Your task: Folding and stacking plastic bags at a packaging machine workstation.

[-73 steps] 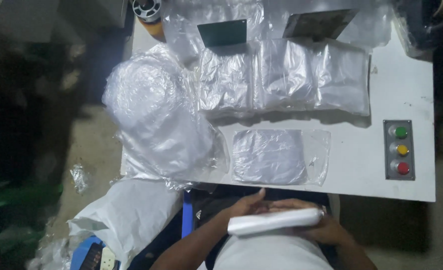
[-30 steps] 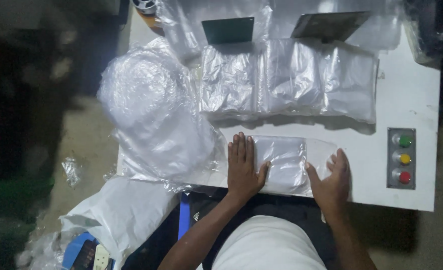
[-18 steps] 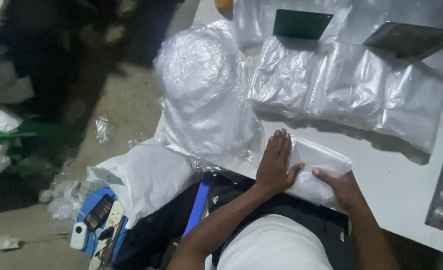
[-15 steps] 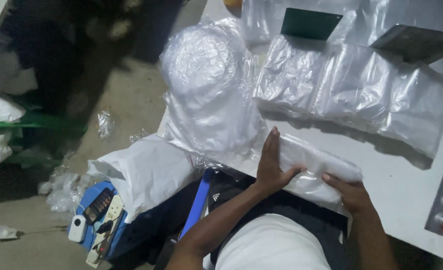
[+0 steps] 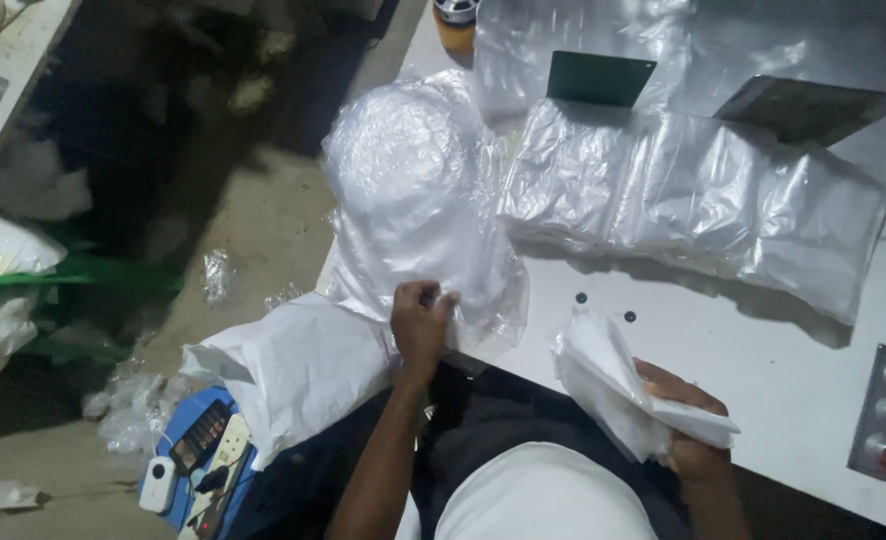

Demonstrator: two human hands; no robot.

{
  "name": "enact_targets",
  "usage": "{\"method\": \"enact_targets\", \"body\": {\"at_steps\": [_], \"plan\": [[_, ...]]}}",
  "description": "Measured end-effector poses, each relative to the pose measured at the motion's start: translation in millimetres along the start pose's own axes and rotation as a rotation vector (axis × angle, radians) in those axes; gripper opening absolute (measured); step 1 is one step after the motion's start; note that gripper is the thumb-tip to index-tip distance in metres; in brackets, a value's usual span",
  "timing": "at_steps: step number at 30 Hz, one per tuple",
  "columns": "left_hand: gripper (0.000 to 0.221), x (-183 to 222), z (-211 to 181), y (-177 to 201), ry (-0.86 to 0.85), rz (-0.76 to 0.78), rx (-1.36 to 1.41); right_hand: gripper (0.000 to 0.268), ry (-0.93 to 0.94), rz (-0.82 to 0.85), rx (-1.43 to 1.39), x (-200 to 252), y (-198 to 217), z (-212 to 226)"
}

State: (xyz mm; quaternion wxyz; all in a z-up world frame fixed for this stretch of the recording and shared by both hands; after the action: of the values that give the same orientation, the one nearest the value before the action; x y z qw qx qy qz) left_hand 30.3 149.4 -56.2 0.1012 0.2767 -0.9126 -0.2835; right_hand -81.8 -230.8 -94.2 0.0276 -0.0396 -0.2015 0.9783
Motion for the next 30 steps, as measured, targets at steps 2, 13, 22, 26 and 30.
{"method": "enact_targets", "body": {"at_steps": [2,13,22,26,30], "plan": [[0.015,-7.6,19.3,-1.3,-0.142,-0.055,-0.053,0.041,0.038,0.035,0.128,-1.9,-10.3,19.6],[0.047,78.8,-97.8,-16.2,-0.399,0.406,0.282,0.037,-0.59,-0.638,0.392,-5.1,8.4,28.1],[0.074,125.3,-25.5,-130.0,-0.047,1.149,1.325,0.057,-0.01,-0.883,0.388,47.7,79.0,98.8],[0.057,138.9,13.2,-141.4,0.56,1.093,1.337,0.036,0.313,-0.087,0.551,42.2,23.4,98.9],[0.069,111.0,-42.8,-101.4,0.93,0.977,1.056,0.06,-0.069,0.008,1.193,31.3,-8.9,91.3]]}}
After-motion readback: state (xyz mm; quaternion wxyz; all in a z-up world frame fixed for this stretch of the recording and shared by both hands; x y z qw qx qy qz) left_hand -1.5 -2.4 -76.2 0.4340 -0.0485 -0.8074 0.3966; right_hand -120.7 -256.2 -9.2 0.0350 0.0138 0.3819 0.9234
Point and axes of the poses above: each hand's wrist, its own x-axis away from the middle knuckle, its own y-axis out of the back of the hand, z = x × y, the point moved 3 cm from there along -x, towards the middle knuckle, and after that the axes turned 5 degrees about -z, right-handed, at the moved point
